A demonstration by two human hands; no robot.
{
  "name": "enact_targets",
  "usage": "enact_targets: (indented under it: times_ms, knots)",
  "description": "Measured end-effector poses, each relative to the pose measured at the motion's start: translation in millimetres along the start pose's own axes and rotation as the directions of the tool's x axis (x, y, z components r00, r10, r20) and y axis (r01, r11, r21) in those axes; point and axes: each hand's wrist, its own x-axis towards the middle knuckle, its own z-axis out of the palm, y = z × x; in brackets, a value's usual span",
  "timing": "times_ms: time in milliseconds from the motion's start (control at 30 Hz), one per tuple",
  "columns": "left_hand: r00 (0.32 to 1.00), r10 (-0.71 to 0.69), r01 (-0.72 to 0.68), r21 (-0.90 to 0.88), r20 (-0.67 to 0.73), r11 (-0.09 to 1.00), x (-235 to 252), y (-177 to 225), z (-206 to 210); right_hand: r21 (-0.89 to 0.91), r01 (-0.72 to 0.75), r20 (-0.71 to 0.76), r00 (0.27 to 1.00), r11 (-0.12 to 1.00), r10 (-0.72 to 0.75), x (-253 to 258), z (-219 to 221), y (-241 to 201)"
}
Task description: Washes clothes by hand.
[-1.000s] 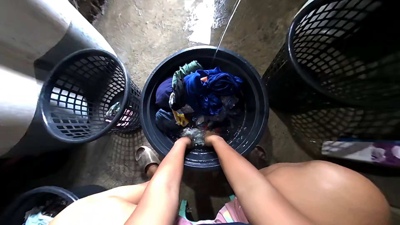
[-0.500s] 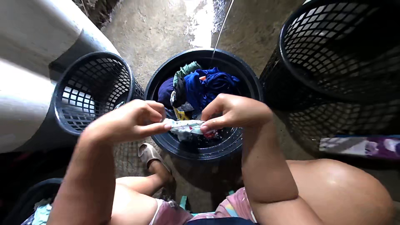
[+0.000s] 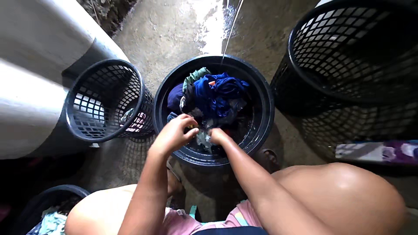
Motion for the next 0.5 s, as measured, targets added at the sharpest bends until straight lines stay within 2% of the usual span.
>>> enact_targets:
  times_ms: [33,100,133,200,233,300,400,433,467,500]
  knots:
    - [0.996,-0.078,0.081,-0.068,0.042,0.994,3,-11,19,-0.044,-0.083,0.057,0.995,0.996,0.085,3,11,10]
    - [0.967,-0.205,0.232,-0.196,0.149,0.953,10,-32,55,-0.046,-0.074,0.124,0.989,0.996,0.079,-5,7,7]
    - [0.95,-0.245,0.291,-0.264,0.196,0.919,13,-42,71,0.014,-0.007,0.111,0.994,1.0,0.005,-11,-5,-3]
    - [0.933,-0.274,0.349,-0.399,0.235,0.848,16,-56,99,0.182,0.21,-0.008,0.977,0.961,-0.212,-27,-37,-31]
    - [0.935,-0.27,0.349,-0.446,0.231,0.824,17,-60,109,0.246,0.339,-0.079,0.941,0.908,-0.33,-46,-57,-49]
    - [0.94,-0.27,0.339,-0.465,0.211,0.818,22,-63,125,0.332,0.583,-0.213,0.812,0.742,-0.543,-99,-95,-78]
    - [0.963,-0.262,0.268,-0.382,0.068,0.884,27,-65,142,0.361,0.786,-0.416,0.617,0.501,-0.668,-167,-123,-93]
    - [0.957,-0.291,0.268,-0.408,0.007,0.872,28,-64,142,0.337,0.808,-0.465,0.59,0.484,-0.66,-178,-128,-92]
    - [0.938,-0.345,0.294,-0.471,-0.023,0.832,27,-62,136,0.302,0.802,-0.494,0.594,0.516,-0.635,-182,-131,-89]
    - [0.917,-0.397,0.311,-0.577,-0.025,0.755,25,-57,125,0.256,0.762,-0.494,0.632,0.595,-0.597,-177,-133,-82]
